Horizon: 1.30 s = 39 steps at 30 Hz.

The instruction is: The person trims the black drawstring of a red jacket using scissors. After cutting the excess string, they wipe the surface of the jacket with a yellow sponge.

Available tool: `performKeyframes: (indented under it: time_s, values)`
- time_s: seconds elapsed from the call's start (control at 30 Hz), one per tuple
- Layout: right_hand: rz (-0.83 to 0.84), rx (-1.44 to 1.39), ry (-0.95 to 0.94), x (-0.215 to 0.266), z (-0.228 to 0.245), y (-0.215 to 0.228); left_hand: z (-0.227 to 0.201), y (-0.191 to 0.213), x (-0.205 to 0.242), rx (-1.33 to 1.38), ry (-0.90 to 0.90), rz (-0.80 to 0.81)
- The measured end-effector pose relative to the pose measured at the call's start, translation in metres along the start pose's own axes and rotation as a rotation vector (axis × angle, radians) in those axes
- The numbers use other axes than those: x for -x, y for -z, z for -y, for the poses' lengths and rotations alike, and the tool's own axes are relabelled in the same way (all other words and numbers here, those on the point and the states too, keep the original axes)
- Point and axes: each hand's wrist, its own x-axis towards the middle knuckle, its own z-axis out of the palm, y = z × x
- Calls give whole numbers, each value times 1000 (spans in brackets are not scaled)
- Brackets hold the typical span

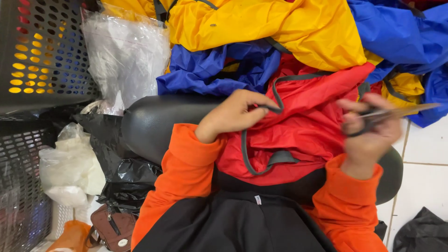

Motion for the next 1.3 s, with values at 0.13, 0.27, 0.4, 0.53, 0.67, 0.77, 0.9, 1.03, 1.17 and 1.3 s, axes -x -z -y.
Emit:
performKeyframes:
  time_s: [0.13,0.27,0.4,0.53,0.67,0.77,0.9,1.03,1.17,1.3]
  values:
    - [342,320,178,4,24,-47,8,-16,-5,-2,-76,188]
    - [579,189,60,-6,15,-41,6,-18,-6,63,-81,205]
    - [571,135,75,-5,9,-31,7,-9,-3,96,-181,65]
    - [543,31,-132,6,-5,22,-28,9,-3,-64,-191,37]
    - [465,-584,195,-24,2,49,-40,23,2,-149,-240,-114]
    - [742,-974,276,-40,5,72,-42,35,12,-98,-234,-184]
    - [846,-1015,252,-41,8,95,-52,33,18,-91,-321,-373]
    - [475,-916,243,-20,14,55,-57,-2,6,-174,-484,-425]
    - [462,-793,172,-21,29,39,-36,-33,-5,-540,-344,-139]
    - [566,-821,163,-27,28,49,-9,-34,-13,-977,-176,-309]
